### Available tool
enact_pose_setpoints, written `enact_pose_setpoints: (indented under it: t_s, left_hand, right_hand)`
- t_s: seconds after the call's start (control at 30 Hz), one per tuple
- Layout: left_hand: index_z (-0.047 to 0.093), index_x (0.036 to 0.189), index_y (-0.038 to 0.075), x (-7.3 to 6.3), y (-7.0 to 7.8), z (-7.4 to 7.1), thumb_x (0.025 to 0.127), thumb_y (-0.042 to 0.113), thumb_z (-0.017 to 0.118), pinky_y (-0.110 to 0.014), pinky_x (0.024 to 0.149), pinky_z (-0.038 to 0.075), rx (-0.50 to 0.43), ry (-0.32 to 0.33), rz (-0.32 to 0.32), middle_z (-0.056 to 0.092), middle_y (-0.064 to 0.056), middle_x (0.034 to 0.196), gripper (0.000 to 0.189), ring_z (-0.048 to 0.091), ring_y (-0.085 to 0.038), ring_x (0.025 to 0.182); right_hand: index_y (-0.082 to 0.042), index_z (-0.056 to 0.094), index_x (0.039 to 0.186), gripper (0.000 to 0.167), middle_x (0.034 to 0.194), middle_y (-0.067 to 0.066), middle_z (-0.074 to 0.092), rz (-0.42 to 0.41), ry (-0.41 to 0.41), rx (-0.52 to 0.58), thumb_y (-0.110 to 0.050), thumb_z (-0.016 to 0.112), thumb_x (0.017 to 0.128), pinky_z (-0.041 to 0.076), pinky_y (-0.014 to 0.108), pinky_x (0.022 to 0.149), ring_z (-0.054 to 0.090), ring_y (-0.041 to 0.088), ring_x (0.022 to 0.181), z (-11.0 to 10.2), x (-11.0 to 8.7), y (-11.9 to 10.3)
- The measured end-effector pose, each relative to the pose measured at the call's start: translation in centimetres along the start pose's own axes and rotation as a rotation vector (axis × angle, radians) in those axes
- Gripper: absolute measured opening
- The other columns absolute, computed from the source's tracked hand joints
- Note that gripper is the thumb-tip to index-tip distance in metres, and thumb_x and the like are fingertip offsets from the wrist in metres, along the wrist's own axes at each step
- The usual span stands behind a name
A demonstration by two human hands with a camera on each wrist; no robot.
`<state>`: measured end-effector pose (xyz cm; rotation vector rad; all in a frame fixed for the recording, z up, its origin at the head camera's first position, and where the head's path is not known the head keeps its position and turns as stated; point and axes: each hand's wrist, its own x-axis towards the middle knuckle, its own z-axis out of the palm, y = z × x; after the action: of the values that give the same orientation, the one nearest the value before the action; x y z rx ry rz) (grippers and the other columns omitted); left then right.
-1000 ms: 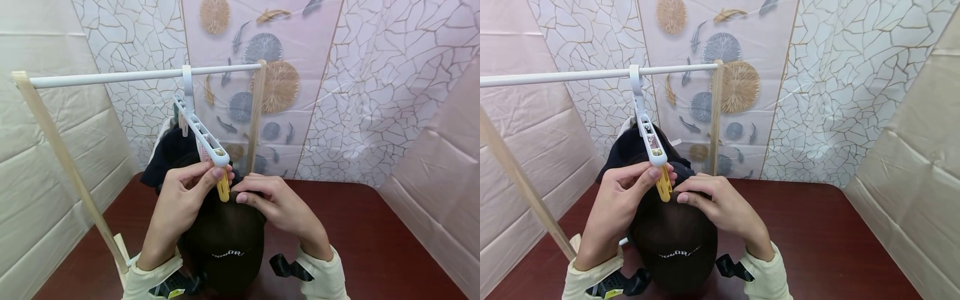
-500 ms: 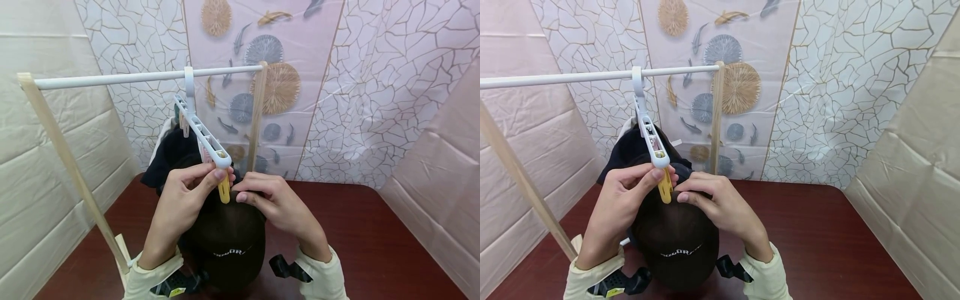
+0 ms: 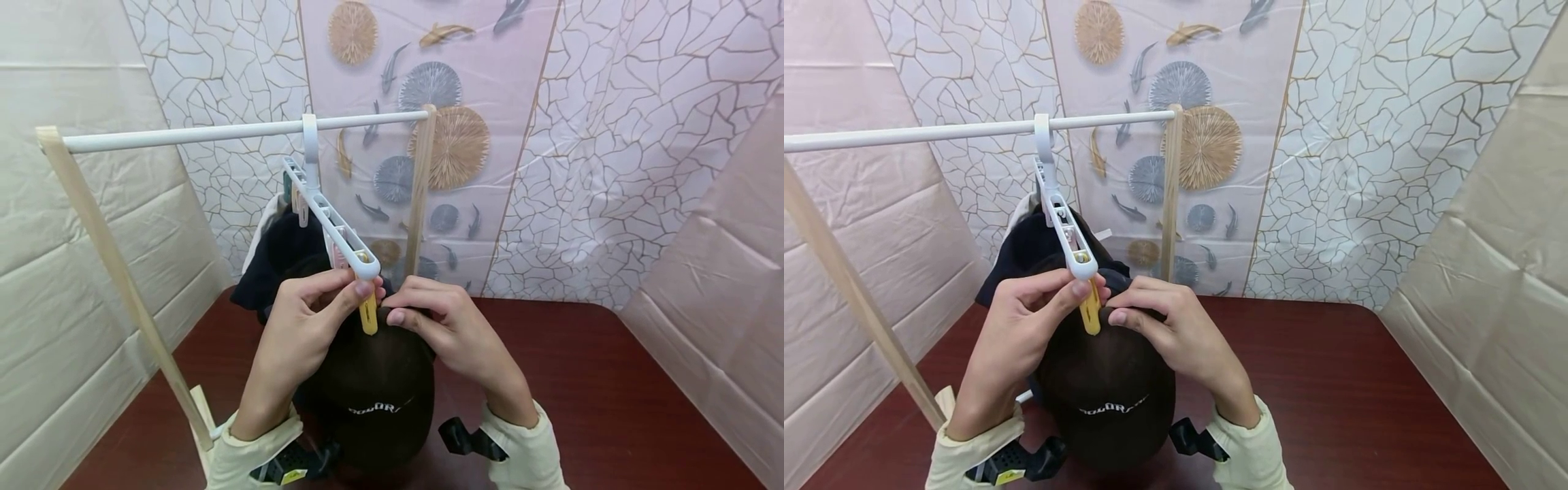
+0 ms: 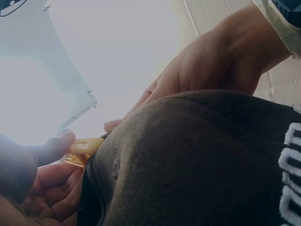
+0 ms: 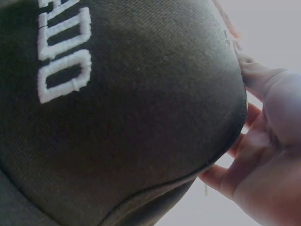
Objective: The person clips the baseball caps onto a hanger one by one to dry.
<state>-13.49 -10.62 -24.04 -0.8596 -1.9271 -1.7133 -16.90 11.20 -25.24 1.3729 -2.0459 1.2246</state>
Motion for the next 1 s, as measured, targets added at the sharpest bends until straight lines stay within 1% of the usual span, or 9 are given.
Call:
enact_pose_setpoints:
  t_s: [0.13, 0.37, 0.47, 0.63, 0.77, 0.9, 1.0]
  left_hand:
    - [0.08, 0.108, 0.0, 0.0, -0.04, -0.02, 0.099, 0.003, 0.072, -0.029, 0.094, 0.057, 0.008, 0.006, -0.003, 0.078, -0.01, 0.1, 0.013, 0.071, -0.018, 0.1]
    - [0.08, 0.112, 0.002, 0.02, -0.09, 0.03, 0.099, 0.005, 0.073, -0.028, 0.093, 0.057, 0.05, 0.008, -0.021, 0.08, -0.007, 0.1, 0.015, 0.073, -0.016, 0.099]
    - [0.08, 0.113, 0.002, 0.02, -0.08, 0.02, 0.099, 0.005, 0.073, -0.027, 0.093, 0.057, 0.053, 0.002, -0.034, 0.08, -0.007, 0.101, 0.016, 0.073, -0.015, 0.099]
    - [0.079, 0.114, 0.0, 0.01, 0.05, -0.04, 0.1, 0.005, 0.072, -0.029, 0.095, 0.058, 0.029, -0.018, -0.059, 0.08, -0.008, 0.103, 0.017, 0.073, -0.016, 0.101]
    - [0.078, 0.115, -0.001, 0.02, 0.15, -0.03, 0.1, 0.004, 0.071, -0.03, 0.095, 0.058, 0.011, -0.025, -0.064, 0.08, -0.01, 0.104, 0.018, 0.074, -0.016, 0.102]
    - [0.078, 0.117, -0.002, -0.03, 0.16, 0.03, 0.1, 0.004, 0.071, -0.028, 0.094, 0.058, 0.021, -0.024, -0.069, 0.08, -0.009, 0.104, 0.019, 0.073, -0.014, 0.101]
    - [0.078, 0.116, -0.001, -0.06, 0.13, 0.03, 0.1, 0.006, 0.071, -0.026, 0.092, 0.057, 0.046, -0.021, -0.066, 0.08, -0.007, 0.102, 0.018, 0.072, -0.013, 0.099]
  right_hand:
    - [-0.011, 0.079, 0.106, 0.015, 0.098, 0.001, 0.07, 0.008, 0.011, 0.014, 0.0, 0.073, 0.095, 0.049, 0.027, 0.078, 0.061, 0.014, 0.088, 0.15, -0.02, -0.01]
    - [-0.012, 0.08, 0.104, 0.015, 0.096, -0.002, 0.069, 0.04, 0.035, 0.021, -0.002, 0.076, 0.094, 0.049, 0.027, 0.077, 0.061, 0.014, 0.087, 0.18, -0.04, -0.05]
    - [-0.012, 0.08, 0.104, 0.015, 0.097, -0.001, 0.07, 0.034, 0.033, 0.024, -0.002, 0.076, 0.094, 0.049, 0.027, 0.078, 0.061, 0.014, 0.088, 0.1, -0.04, 0.03]
    - [-0.013, 0.079, 0.104, 0.013, 0.098, 0.003, 0.07, 0.015, 0.017, 0.052, -0.004, 0.074, 0.096, 0.048, 0.027, 0.078, 0.061, 0.015, 0.089, -0.02, -0.04, 0.18]
    - [-0.013, 0.079, 0.103, 0.013, 0.096, 0.001, 0.069, 0.013, 0.014, 0.069, -0.004, 0.073, 0.097, 0.048, 0.028, 0.077, 0.06, 0.016, 0.089, -0.04, 0.07, 0.28]
    - [-0.013, 0.079, 0.103, 0.014, 0.095, -0.002, 0.069, 0.018, 0.025, 0.073, -0.002, 0.074, 0.096, 0.048, 0.027, 0.076, 0.06, 0.015, 0.088, 0.0, 0.14, 0.4]
    - [-0.013, 0.079, 0.102, 0.014, 0.095, -0.002, 0.069, 0.02, 0.028, 0.085, -0.002, 0.074, 0.095, 0.048, 0.027, 0.076, 0.06, 0.016, 0.088, 0.04, 0.16, 0.58]
